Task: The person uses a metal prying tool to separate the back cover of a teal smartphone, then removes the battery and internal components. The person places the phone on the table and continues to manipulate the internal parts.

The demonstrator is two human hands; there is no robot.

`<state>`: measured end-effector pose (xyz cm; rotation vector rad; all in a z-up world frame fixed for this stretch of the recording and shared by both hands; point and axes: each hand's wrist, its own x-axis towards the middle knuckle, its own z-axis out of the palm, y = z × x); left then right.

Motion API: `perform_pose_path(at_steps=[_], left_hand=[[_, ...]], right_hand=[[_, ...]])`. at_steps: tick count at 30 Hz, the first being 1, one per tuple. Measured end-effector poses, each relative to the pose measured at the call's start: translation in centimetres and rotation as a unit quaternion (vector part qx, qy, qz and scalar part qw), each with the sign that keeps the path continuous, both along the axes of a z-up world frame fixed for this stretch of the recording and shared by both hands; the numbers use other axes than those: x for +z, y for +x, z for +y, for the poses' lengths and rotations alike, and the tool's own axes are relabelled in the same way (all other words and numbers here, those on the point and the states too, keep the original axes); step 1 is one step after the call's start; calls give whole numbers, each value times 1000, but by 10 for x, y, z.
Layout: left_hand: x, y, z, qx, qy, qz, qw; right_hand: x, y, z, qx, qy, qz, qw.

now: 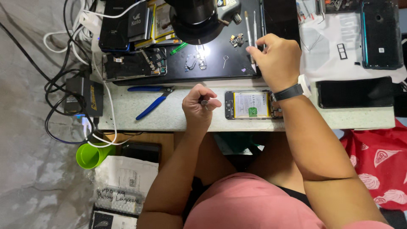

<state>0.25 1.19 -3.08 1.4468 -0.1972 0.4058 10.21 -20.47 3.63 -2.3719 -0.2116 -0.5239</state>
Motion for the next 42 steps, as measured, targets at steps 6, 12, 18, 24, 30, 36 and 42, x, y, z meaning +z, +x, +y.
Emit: perform_pose_path(at_steps=[6, 12, 18, 24, 30, 36, 42], left_hand=[[3, 1, 0, -24, -21, -15, 999], [15, 5, -7, -7, 118, 54, 992], [39, 3, -22, 76, 399, -60, 912], [52, -9, -22, -24, 353, -87, 931], [46, -9, -19, -68, 330, -84, 938], [38, 2, -13, -103, 240, -82, 962], [27, 9, 5, -234, -54, 100, 966]], right_hand=[[12, -6, 7, 19, 17, -21, 999], [23, -52, 2, 130, 236, 26, 963], [4, -114, -6, 157, 394, 209, 881], [-25, -132, -11, 95, 445, 153, 877], [-31, -142, -15, 19, 433, 230, 871], [-11, -137, -20, 122, 281, 186, 933], [-11, -134, -19, 99, 321, 182, 924]])
